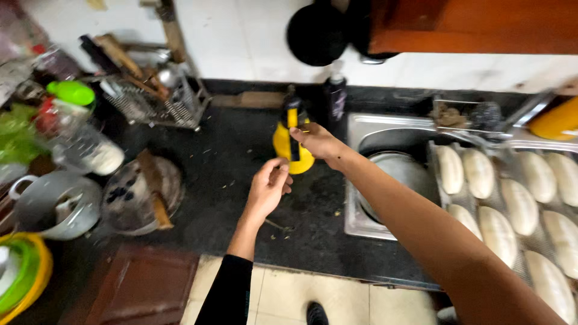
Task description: The person carries a tray of shaped bread dough to a sink area, pumps a yellow spray bottle by hand, and sprays water onto the dough pieces. They then slide the tray back into a metal rack and repeat the process with another tray.
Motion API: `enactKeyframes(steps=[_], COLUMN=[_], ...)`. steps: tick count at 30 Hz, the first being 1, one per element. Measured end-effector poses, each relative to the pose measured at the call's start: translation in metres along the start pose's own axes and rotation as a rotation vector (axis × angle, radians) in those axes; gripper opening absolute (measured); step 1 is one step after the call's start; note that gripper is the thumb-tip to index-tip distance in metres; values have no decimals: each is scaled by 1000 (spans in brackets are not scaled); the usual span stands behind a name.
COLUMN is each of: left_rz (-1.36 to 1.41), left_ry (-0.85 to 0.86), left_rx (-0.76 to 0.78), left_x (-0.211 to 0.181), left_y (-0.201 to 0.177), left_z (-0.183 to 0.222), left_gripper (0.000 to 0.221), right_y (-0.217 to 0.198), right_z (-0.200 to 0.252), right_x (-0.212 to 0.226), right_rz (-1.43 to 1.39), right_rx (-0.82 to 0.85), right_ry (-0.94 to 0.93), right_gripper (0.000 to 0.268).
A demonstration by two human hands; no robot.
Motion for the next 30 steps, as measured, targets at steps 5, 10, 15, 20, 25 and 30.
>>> enactKeyframes(steps=[5,10,15,20,25,30], left_rz=[65,-3,-68,-104,-359,-486], left_ry=[54,64,-30,-69,83,163], left_rx=[208,451,585,620,418,84], left_x=[12,16,41,96,147,177], left_y=[81,191,280,337,347,315], left_z=[-24,-23,12,45,85,136], left_gripper=[29,30,31,32,38,45], right_y=[-91,-202,-297,-356,-381,-363], right_z=[69,163,270,366,421,426], right_x=[-17,-97,-214,-364,-507,-606], right_rz=[-191,-369,-448,-508,-446,-459], right_rx=[-164,-455,-712,-981,-1016,-770], right_ry=[-35,20,25,241,360,524], right_gripper=[65,59,55,47,54,65])
Point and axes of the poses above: each hand's wrist, its own z-axis away from the middle knuckle, its own y-axis out of the palm, x = y × z, the point moved 3 cm from there along -z, towards the middle knuckle, and after that the axes turned 8 degrees about z, right-handed, at the moved point
